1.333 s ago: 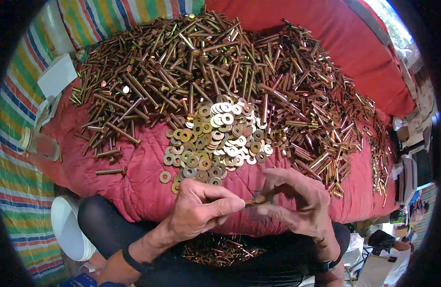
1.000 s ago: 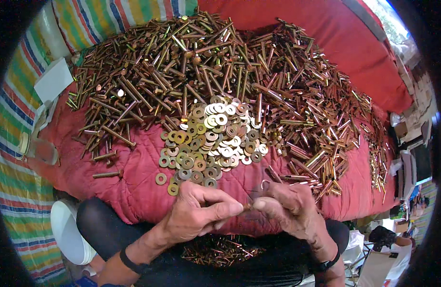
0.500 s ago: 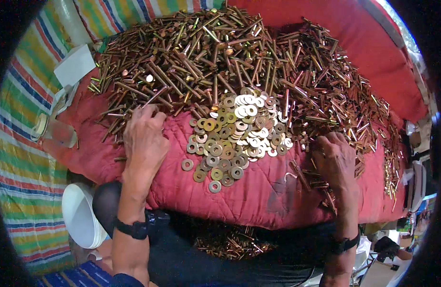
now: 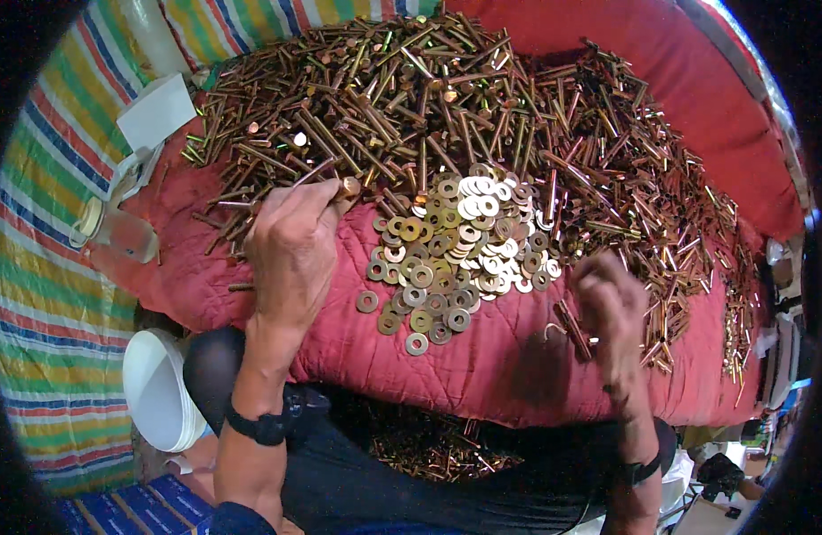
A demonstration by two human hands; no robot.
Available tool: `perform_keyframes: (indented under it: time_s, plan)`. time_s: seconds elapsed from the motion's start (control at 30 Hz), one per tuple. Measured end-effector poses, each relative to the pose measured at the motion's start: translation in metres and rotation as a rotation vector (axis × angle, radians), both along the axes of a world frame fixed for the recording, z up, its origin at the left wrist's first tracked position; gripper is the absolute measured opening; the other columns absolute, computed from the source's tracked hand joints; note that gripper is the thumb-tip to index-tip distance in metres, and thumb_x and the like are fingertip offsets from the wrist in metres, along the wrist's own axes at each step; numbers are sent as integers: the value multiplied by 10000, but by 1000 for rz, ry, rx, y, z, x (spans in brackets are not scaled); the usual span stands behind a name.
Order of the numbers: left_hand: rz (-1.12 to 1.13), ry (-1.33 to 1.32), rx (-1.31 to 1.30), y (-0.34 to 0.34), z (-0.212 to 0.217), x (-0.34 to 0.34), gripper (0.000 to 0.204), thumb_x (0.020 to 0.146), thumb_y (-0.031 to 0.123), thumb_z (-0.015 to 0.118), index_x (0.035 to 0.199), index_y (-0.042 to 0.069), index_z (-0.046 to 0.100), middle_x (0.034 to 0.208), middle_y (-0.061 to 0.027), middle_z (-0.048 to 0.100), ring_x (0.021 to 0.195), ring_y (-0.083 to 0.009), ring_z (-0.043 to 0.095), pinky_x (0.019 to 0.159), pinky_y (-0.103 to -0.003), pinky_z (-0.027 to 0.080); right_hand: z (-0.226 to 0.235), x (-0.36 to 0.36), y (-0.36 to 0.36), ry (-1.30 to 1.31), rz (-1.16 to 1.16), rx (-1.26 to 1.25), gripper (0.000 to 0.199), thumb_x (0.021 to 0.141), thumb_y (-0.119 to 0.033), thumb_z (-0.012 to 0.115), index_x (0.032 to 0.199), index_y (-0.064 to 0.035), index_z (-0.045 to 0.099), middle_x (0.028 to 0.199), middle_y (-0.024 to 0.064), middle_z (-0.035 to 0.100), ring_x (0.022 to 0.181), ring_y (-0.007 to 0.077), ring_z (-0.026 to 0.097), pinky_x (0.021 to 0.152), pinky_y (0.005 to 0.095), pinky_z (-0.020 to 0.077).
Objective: The person repeatedly picks up metal bolts and washers from a large pile on a red cushion, threads a washer onto each bolt, and places the assembled fastener back onto the pile. The process is continuous and repetitive.
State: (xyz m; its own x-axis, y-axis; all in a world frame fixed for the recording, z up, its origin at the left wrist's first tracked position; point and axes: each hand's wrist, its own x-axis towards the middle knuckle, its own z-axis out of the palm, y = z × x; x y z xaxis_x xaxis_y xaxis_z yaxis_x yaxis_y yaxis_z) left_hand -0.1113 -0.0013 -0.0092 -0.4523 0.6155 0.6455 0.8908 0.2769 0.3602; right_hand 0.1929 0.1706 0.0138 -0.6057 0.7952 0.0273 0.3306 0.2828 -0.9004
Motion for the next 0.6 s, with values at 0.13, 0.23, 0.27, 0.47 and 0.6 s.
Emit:
perform_keyframes:
  time_s: [0.13,0.23,0.27,0.47,0.6]
  plan:
    - [-302,-800,241,2,17,27,129,944,36,737,1066,-7,736,988,-80,778,883,-182,738,812,-318,568,-29,-30,-47,-102,288,178,253,919,-223,818,1019,-7,734,860,159,756,733,216,719,667,392,575]
    - [-491,-1123,255,-1,25,41,134,959,12,736,1088,-23,724,1002,-55,763,910,-130,733,803,-288,606,-52,-45,-54,-163,267,457,226,907,-225,801,998,-40,709,881,164,749,775,370,745,652,465,593]
    - [-518,-1167,258,1,25,45,152,954,4,735,1102,-28,717,987,-81,765,900,-151,745,807,-293,622,-56,-45,-53,-144,279,489,220,910,-227,795,991,-42,707,882,166,746,770,378,739,649,472,588]
    - [-545,-1444,182,-2,26,56,156,941,8,755,1083,-37,711,980,-120,779,867,-161,759,797,-299,641,-52,-41,-46,-130,313,289,179,937,-203,753,978,-30,726,804,151,706,666,275,676,594,419,525]
    - [-536,-1491,223,3,17,62,157,904,-15,784,1046,-40,721,978,-132,780,862,-173,763,790,-298,648,-29,-31,-38,-150,177,-144,197,961,-180,743,1010,11,750,742,61,707,644,102,619,558,287,460]
